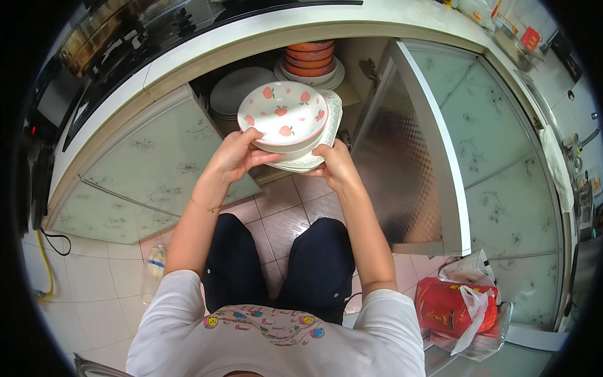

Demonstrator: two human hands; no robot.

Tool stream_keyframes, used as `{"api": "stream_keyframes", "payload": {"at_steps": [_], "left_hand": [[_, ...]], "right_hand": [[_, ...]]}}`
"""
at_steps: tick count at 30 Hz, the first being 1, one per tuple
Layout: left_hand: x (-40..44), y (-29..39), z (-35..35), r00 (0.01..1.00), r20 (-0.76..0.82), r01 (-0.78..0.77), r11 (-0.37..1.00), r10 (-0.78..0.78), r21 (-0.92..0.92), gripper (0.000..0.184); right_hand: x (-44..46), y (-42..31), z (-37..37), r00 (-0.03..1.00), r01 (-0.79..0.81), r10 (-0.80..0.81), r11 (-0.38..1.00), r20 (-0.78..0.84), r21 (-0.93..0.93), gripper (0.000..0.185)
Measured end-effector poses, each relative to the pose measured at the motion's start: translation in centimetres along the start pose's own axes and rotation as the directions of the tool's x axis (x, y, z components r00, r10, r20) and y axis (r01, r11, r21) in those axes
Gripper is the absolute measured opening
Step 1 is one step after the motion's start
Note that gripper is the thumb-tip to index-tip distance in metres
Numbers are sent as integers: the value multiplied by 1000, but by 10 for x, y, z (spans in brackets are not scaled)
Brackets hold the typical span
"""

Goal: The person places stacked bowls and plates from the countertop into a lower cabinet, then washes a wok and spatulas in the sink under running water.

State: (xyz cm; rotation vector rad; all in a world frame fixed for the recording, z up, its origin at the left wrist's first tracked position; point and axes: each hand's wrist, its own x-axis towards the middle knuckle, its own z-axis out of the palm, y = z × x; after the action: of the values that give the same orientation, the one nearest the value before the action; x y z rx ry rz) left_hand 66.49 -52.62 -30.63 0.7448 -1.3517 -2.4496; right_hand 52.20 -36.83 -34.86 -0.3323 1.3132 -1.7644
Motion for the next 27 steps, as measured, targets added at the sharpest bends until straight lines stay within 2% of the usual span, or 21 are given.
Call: {"api": "stream_keyframes", "payload": {"at_steps": [5,8,14,17,18,20,21,22,23,24,27], "left_hand": [[-11,7,3,999,18,-30,982,27,185,49],[-16,11,-7,999,3,-45,929,47,368,48],[-37,7,-1,945,-130,-224,883,300,412,32],[-42,13,-7,948,-96,-220,845,302,488,27],[-45,18,-7,940,-95,-217,790,327,573,24],[-55,28,-11,925,-93,-190,662,367,725,19],[-53,28,-19,843,9,-216,324,537,921,17],[-49,26,-29,749,167,-167,-61,641,984,15],[-45,26,-36,658,356,-56,-429,663,902,14],[-44,30,-39,766,257,100,-504,589,858,19],[-30,31,-56,778,279,178,-623,563,761,25]], "right_hand": [[1,-2,0,1000,-15,15,1000,25,-4,41],[3,-1,3,1000,9,-10,999,23,31,42],[5,-6,7,998,-6,3,999,59,51,42],[6,-8,10,997,-27,22,997,75,66,42],[7,-10,12,998,-11,9,999,66,40,42],[6,-11,16,999,13,-13,1000,46,-9,44],[6,-13,16,998,11,-10,1000,59,-12,44],[6,-14,15,997,7,-6,1000,71,-13,44],[7,-16,14,997,4,-3,1000,83,-14,44],[8,-15,12,995,-1,-1,1000,99,21,44],[8,-18,15,998,32,-32,999,52,-14,44]]}}
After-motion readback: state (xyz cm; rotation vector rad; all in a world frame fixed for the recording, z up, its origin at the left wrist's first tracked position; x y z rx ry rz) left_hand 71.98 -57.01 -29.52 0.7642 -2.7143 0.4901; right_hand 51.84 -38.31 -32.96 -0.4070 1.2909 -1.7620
